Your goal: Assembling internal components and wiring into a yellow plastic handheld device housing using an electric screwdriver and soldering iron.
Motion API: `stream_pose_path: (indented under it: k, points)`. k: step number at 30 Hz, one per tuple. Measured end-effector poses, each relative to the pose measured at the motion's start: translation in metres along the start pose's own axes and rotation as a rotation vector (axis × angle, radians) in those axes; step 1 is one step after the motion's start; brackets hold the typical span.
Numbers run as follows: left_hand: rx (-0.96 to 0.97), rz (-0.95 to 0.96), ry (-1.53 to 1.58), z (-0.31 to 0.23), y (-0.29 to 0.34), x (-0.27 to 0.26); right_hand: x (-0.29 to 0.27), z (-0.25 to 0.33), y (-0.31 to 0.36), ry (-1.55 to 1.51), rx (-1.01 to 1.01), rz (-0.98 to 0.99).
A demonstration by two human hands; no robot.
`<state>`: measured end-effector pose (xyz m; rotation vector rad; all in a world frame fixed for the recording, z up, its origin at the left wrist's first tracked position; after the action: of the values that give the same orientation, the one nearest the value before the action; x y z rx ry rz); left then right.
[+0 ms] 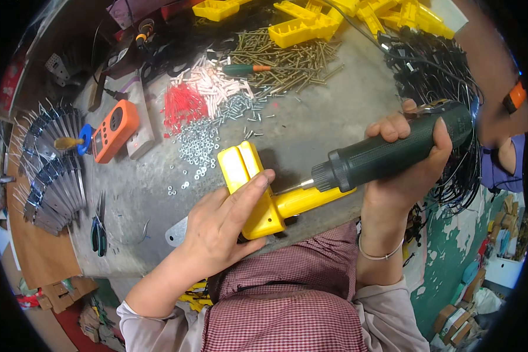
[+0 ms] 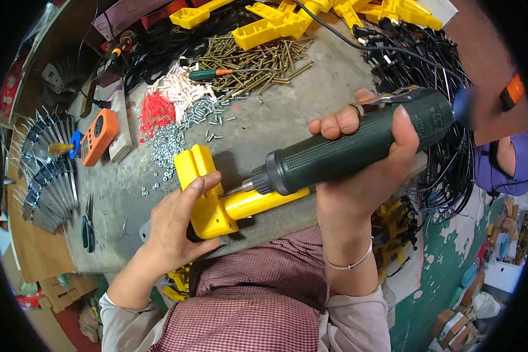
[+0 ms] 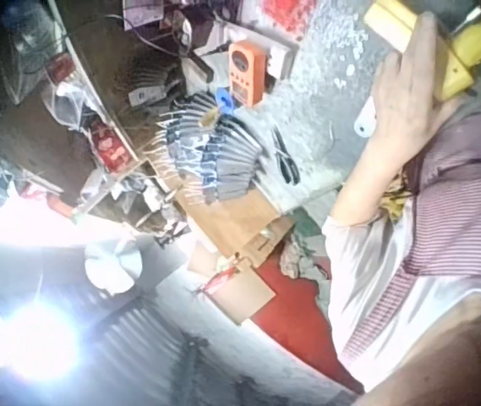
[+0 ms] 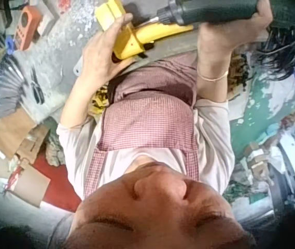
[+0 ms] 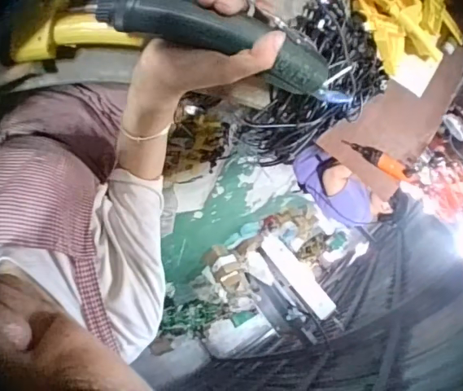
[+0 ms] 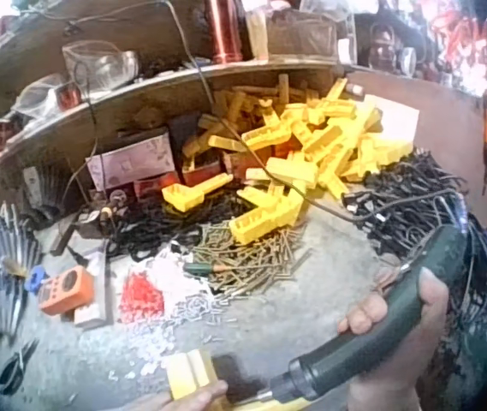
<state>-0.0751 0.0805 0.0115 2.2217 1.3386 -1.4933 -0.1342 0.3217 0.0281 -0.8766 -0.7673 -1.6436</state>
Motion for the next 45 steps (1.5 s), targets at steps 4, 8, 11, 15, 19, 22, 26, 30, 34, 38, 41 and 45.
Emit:
stream_pose_path:
  k: [4,8,11,15,19,22,26,30,34,38,41,45]
  points:
    - [0.002,-0.009,-0.001,-0.002,0.001,0.000,-0.001,-0.002,0.003,-0.026,0.025,0.013]
    - [0.017,-0.024,-0.006,0.000,0.000,0.000,-0.002,-0.002,0.001,-0.016,0.036,0.048]
    - [0.016,-0.011,0.003,0.000,-0.001,0.000,-0.006,-0.003,-0.001,-0.033,0.039,0.035]
    - [0.028,-0.018,0.009,0.001,-0.001,0.001,-0.008,0.000,-0.004,-0.076,0.043,0.057]
    - [0.037,-0.023,0.017,0.003,-0.002,0.001,-0.005,-0.001,-0.002,-0.002,0.036,0.090]
    - [0.005,-0.038,0.017,0.002,0.003,-0.001,-0.006,-0.008,-0.001,-0.090,0.084,0.099]
    - [-0.088,0.147,-0.076,-0.007,0.004,-0.010,-0.009,-0.008,-0.001,-0.114,0.108,0.115]
    - [-0.232,-0.119,0.059,0.004,0.015,-0.032,-0.016,-0.007,0.001,-0.040,0.034,0.165]
    - [-0.448,-0.091,-0.499,0.032,0.059,-0.058,-0.023,-0.008,-0.002,-0.110,0.072,0.226]
    - [-0.313,0.079,-0.738,0.035,0.061,-0.057,-0.028,-0.007,-0.007,-0.176,0.120,0.292]
    - [-0.282,0.210,-0.832,0.031,0.047,-0.058,-0.029,-0.003,-0.008,-0.120,0.072,0.289]
    - [-0.236,0.262,-0.820,0.041,0.041,-0.064,-0.028,-0.001,-0.008,-0.120,0.090,0.289]
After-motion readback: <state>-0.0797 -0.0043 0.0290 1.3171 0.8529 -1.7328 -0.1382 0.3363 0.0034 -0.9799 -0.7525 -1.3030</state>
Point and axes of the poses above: each hand's wrist, its own y-axis away from the middle knuckle, its own x-axis out of the palm, z = x × y, the point moved 1 cm from there along -y, towards the middle knuckle, and after that the axes turned 2 degrees about x, right-handed, at the moved point
